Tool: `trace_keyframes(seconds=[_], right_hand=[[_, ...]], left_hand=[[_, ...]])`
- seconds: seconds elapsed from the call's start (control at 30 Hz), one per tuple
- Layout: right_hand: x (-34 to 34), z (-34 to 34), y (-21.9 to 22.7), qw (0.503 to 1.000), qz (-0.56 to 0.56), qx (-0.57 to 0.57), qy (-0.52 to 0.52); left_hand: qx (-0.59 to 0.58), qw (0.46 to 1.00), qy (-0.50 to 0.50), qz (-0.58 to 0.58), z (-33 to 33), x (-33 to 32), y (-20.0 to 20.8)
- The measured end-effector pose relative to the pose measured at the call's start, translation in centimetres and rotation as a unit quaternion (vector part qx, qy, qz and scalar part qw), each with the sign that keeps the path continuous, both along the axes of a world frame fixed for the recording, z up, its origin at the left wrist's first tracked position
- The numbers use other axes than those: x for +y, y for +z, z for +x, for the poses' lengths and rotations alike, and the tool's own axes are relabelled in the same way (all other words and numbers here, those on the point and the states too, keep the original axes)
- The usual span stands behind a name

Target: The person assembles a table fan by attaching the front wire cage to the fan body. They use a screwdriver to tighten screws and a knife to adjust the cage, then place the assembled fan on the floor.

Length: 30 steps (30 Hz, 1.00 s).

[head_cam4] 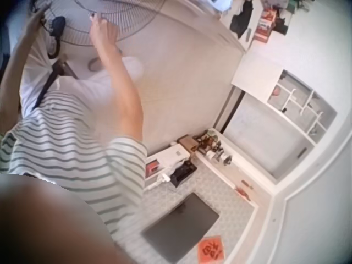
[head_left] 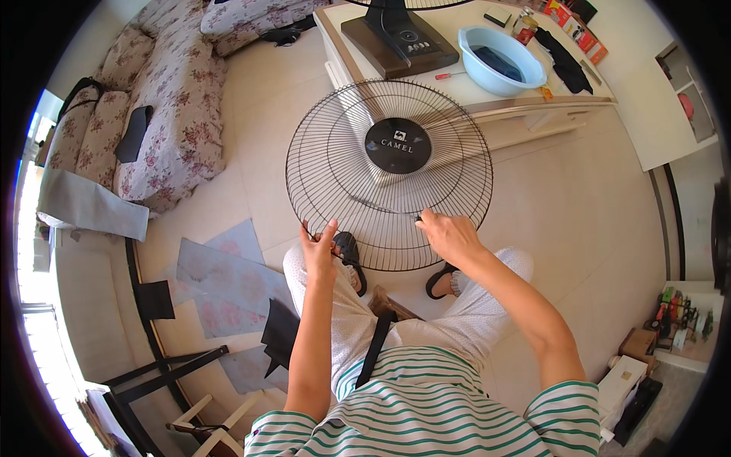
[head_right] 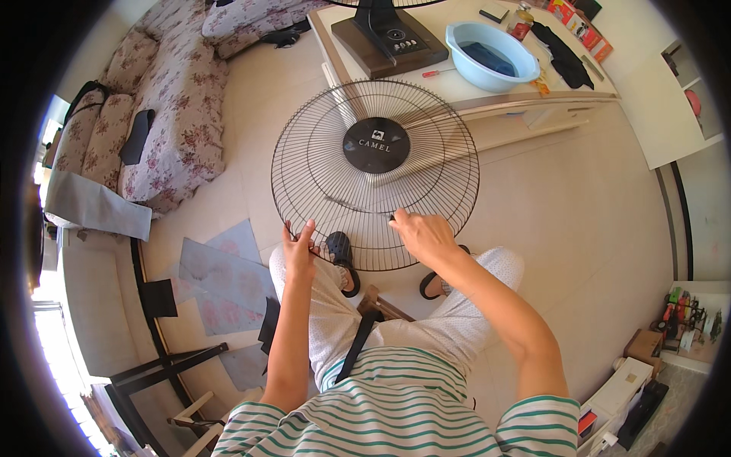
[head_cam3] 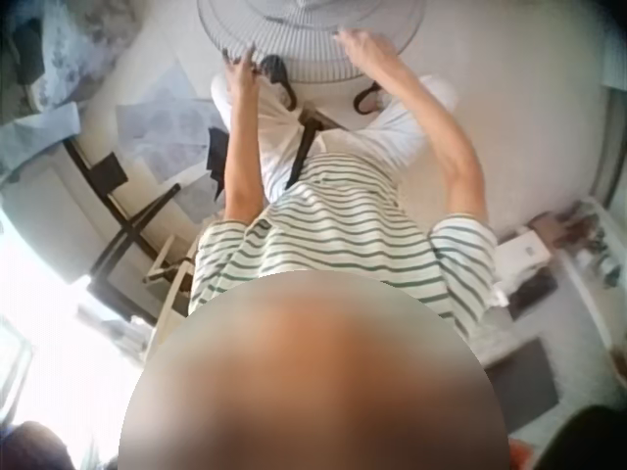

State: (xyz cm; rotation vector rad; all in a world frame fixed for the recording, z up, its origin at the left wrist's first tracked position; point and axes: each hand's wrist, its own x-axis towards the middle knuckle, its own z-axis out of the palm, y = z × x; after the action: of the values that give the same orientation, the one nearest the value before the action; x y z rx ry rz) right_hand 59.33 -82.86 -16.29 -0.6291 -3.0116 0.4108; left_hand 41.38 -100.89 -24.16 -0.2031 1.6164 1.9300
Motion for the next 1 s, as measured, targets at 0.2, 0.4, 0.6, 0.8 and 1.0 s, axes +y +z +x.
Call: trace_keyframes(seconds=[0.2,0.4,0.6,0.8,1.0], right_hand=[[3.9,-1.4,0.4,0.989,0.040,0.080,-0.115],[4.0,0.4,-2.0,0.979,0.051,0.148,-0.127],[8.5,3.6,-2.3,0.911,0.012,0.179,-0.371],[8.6,5.9,-10.6,0.816,-0.247,0.296,-0.431],[5.3,6.1,-7.3,0.635,-0.517,0.316,-0.480]], left_hand=[[-0.008,1.000,0.009,-0.003,0.1,-0.1,0.7],[-0.015,1.000,-0.019,0.000,-2.2,-0.6,0.7],[-0.018,0.998,-0.057,0.001,-5.3,-1.5,0.7],[-0.037,0.998,-0.053,0.018,-6.3,-1.3,0.7],[-0.071,0.980,-0.006,0.188,-7.5,-2.7,-1.4]])
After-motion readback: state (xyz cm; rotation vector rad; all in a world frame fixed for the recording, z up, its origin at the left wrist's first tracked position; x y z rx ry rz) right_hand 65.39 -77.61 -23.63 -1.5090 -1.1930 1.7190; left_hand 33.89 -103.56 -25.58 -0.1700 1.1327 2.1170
